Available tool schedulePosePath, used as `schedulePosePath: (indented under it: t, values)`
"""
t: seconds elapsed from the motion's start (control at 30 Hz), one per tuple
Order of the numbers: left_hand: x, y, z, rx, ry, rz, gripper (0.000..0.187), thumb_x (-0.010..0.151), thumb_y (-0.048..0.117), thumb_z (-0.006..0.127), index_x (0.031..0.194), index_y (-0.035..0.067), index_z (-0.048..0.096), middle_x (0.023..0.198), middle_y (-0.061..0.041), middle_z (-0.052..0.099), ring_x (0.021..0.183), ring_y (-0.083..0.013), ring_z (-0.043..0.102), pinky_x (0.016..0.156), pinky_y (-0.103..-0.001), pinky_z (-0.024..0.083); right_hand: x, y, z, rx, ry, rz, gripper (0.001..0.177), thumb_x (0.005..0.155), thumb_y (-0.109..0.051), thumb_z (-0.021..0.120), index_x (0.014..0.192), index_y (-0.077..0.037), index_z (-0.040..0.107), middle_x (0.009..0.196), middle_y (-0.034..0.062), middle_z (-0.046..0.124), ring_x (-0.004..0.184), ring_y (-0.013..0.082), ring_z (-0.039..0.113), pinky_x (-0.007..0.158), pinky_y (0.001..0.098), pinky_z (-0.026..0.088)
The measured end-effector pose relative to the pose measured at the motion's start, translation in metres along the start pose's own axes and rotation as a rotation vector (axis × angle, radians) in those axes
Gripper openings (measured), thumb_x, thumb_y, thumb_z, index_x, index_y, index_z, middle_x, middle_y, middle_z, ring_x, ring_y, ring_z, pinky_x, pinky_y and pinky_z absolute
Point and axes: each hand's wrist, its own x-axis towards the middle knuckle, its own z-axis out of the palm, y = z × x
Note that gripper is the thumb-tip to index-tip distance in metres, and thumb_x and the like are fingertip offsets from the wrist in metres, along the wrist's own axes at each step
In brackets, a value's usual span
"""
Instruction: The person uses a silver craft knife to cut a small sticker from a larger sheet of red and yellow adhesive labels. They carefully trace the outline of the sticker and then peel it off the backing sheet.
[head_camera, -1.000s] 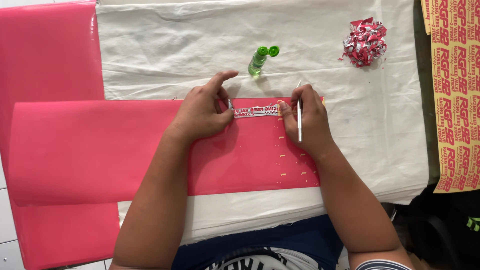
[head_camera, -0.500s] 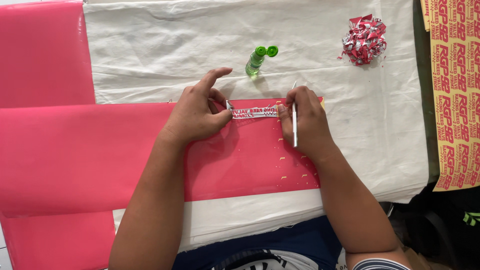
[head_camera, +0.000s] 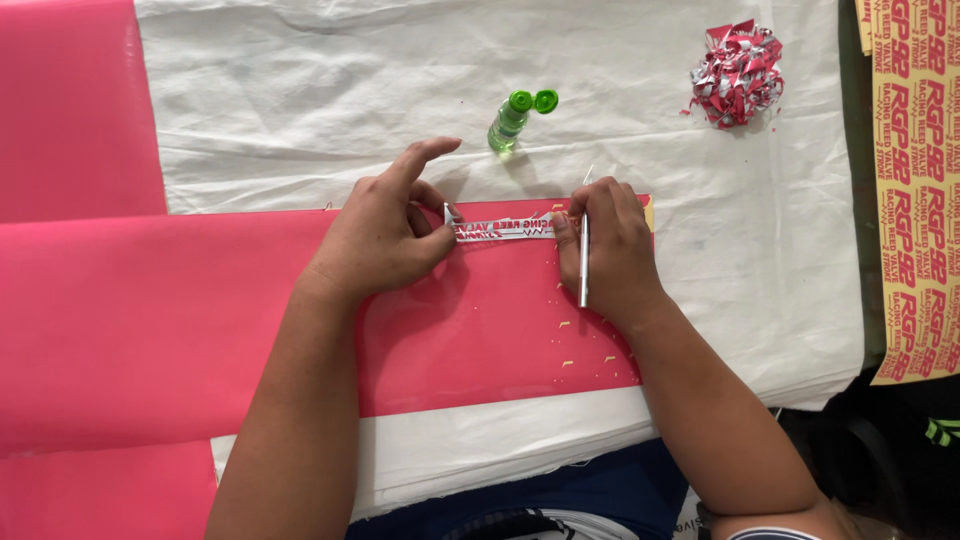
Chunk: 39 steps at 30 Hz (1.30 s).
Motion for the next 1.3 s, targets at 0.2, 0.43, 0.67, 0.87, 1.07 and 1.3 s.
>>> schedulePosePath:
  t: [0.2, 0.43, 0.67, 0.87, 1.07, 1.3]
  values:
    - [-0.0008, -0.0009, -0.0028, -0.012, -0.026, 0.019, 0.075, 0.075, 0.009, 0.067, 0.147, 0.019, 0.049, 0.085, -0.012, 0.074, 0.061, -0.0214, 0.073, 0.061, -0.034, 0.058, -0.0015, 0.0017, -0.0014, 0.024, -0.008, 0.008, 0.02, 0.103, -0.02, 0.068, 0.099, -0.011, 0.049, 0.081, 0.0076, 0.047, 0.077, 0.0329, 0.057, 0.075, 0.0443, 0.047]
    - [-0.0011, -0.0007, -0.0057, -0.061, -0.062, 0.011, 0.075, 0.076, 0.005, 0.065, 0.148, 0.019, 0.048, 0.087, -0.011, 0.074, 0.06, -0.0202, 0.073, 0.058, -0.033, 0.058, -0.003, -0.0032, -0.0078, 0.11, -0.005, 0.082, 0.017, 0.106, -0.017, 0.062, 0.099, -0.01, 0.048, 0.081, 0.0082, 0.046, 0.076, 0.0338, 0.055, 0.074, 0.0441, 0.046]
    - [-0.002, -0.0011, -0.0073, -0.086, -0.067, -0.005, 0.075, 0.075, 0.004, 0.063, 0.148, 0.017, 0.048, 0.088, -0.013, 0.074, 0.061, -0.0209, 0.073, 0.058, -0.033, 0.059, -0.0015, -0.0018, -0.0046, 0.062, 0.002, 0.051, 0.022, 0.103, -0.019, 0.068, 0.099, -0.01, 0.048, 0.081, 0.0091, 0.047, 0.078, 0.0361, 0.056, 0.074, 0.0456, 0.047]
    - [-0.0021, -0.0001, -0.0075, -0.112, -0.066, -0.017, 0.076, 0.074, 0.002, 0.061, 0.148, 0.016, 0.048, 0.088, -0.015, 0.073, 0.062, -0.0216, 0.073, 0.057, -0.033, 0.059, 0.0003, -0.0028, -0.0047, 0.092, -0.007, 0.087, 0.02, 0.103, -0.018, 0.067, 0.099, -0.01, 0.048, 0.08, 0.009, 0.047, 0.077, 0.0353, 0.055, 0.073, 0.0451, 0.047]
    - [-0.0023, 0.0034, -0.0077, -0.116, -0.068, -0.027, 0.076, 0.074, 0.001, 0.059, 0.148, 0.016, 0.048, 0.088, -0.016, 0.073, 0.061, -0.0223, 0.073, 0.056, -0.033, 0.059, 0.0016, -0.0052, -0.0075, 0.109, -0.002, 0.107, 0.019, 0.104, -0.016, 0.066, 0.099, -0.009, 0.049, 0.08, 0.0092, 0.047, 0.077, 0.0356, 0.055, 0.072, 0.0449, 0.047]
    - [-0.0018, 0.0016, -0.0078, -0.124, -0.065, -0.011, 0.076, 0.073, 0.0, 0.059, 0.147, 0.014, 0.049, 0.086, -0.017, 0.072, 0.058, -0.022, 0.072, 0.054, -0.033, 0.058, 0.0019, -0.0021, -0.0022, 0.037, -0.004, 0.069, 0.024, 0.102, -0.02, 0.071, 0.098, -0.01, 0.049, 0.079, 0.0078, 0.046, 0.076, 0.0332, 0.055, 0.072, 0.0445, 0.047]
